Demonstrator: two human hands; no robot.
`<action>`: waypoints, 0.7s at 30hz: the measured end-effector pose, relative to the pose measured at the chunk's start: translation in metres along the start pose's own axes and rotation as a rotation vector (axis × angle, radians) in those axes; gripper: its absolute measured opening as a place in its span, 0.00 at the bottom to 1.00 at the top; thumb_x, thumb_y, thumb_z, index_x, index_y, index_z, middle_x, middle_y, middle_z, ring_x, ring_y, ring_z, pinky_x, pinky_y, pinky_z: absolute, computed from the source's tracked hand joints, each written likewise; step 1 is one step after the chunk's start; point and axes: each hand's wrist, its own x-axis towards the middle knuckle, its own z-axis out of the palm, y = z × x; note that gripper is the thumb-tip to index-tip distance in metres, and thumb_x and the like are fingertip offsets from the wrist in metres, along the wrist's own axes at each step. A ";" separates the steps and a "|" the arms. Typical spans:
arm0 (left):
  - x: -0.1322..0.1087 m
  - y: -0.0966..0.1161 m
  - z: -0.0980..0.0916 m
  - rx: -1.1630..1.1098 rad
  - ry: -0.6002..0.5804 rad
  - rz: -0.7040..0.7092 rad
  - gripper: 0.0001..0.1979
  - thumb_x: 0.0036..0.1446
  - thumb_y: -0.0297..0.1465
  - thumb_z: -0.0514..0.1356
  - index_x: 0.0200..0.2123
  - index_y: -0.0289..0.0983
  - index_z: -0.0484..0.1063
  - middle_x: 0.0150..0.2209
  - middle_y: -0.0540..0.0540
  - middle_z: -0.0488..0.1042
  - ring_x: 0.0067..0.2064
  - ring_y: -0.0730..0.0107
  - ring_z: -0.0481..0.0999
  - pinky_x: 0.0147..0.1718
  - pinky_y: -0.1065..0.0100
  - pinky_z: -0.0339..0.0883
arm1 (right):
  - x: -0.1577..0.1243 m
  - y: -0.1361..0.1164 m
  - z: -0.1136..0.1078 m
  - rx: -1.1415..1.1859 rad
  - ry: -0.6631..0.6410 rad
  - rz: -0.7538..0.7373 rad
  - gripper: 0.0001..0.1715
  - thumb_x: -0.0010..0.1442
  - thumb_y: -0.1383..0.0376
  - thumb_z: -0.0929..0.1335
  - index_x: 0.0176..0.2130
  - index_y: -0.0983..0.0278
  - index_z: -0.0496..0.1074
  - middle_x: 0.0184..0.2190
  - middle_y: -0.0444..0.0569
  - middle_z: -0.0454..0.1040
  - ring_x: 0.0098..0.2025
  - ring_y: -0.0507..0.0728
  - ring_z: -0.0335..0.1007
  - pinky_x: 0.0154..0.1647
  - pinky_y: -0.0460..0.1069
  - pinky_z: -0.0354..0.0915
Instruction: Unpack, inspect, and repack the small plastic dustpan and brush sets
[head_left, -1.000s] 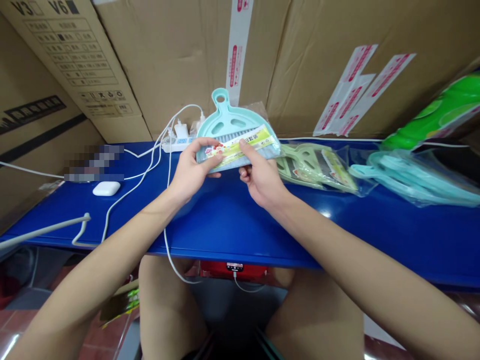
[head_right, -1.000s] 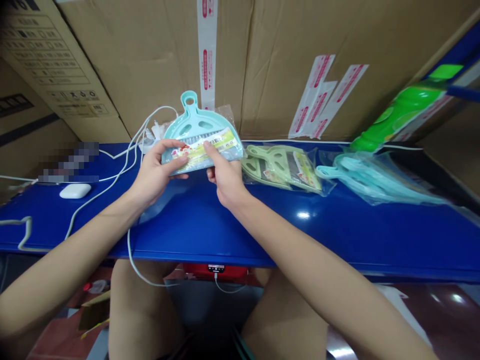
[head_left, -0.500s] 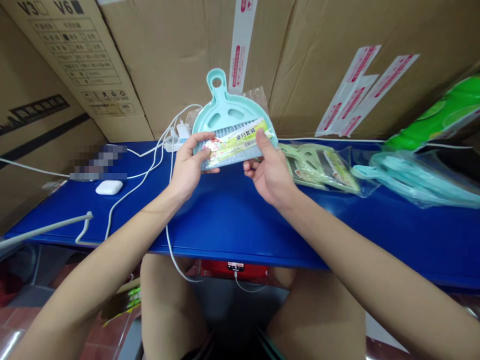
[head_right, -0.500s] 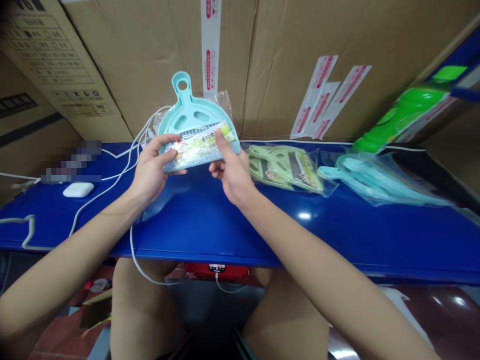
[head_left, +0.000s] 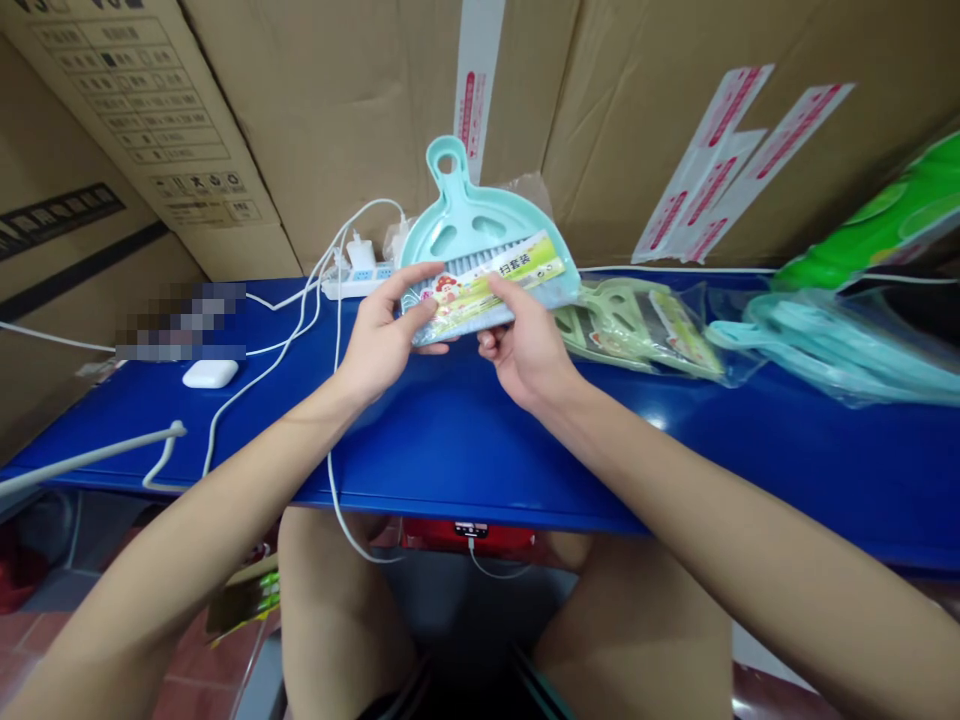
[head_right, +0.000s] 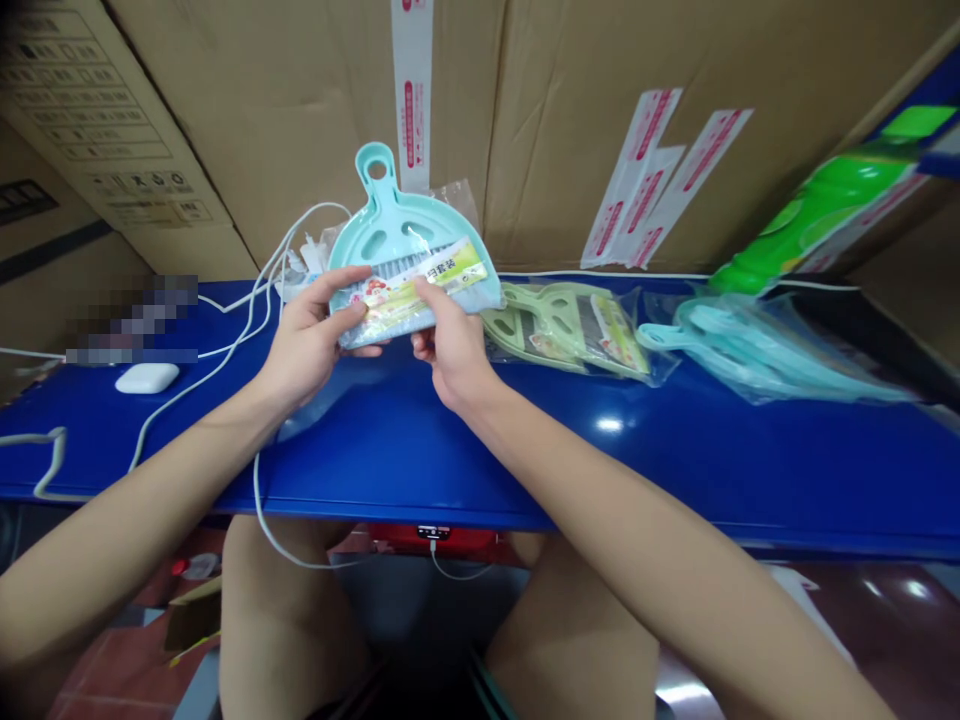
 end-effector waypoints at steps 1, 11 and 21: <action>0.000 0.001 0.001 -0.005 0.016 -0.016 0.28 0.64 0.36 0.65 0.67 0.43 0.74 0.68 0.40 0.77 0.49 0.63 0.88 0.33 0.73 0.86 | 0.000 -0.001 0.000 0.000 0.007 0.003 0.21 0.62 0.53 0.77 0.40 0.63 0.68 0.22 0.36 0.67 0.19 0.42 0.53 0.20 0.43 0.50; -0.001 0.006 0.000 0.000 0.051 -0.073 0.32 0.66 0.34 0.60 0.72 0.39 0.69 0.66 0.36 0.78 0.39 0.66 0.89 0.32 0.64 0.89 | 0.013 -0.009 -0.011 0.004 0.069 -0.012 0.31 0.73 0.38 0.65 0.47 0.63 0.73 0.26 0.41 0.72 0.21 0.44 0.56 0.23 0.44 0.55; 0.000 -0.001 -0.007 -0.026 -0.011 -0.018 0.34 0.62 0.41 0.68 0.70 0.42 0.73 0.71 0.38 0.73 0.50 0.61 0.88 0.34 0.65 0.91 | 0.010 -0.020 -0.018 -0.037 0.015 -0.050 0.38 0.56 0.37 0.78 0.52 0.59 0.74 0.39 0.46 0.83 0.33 0.49 0.72 0.32 0.44 0.65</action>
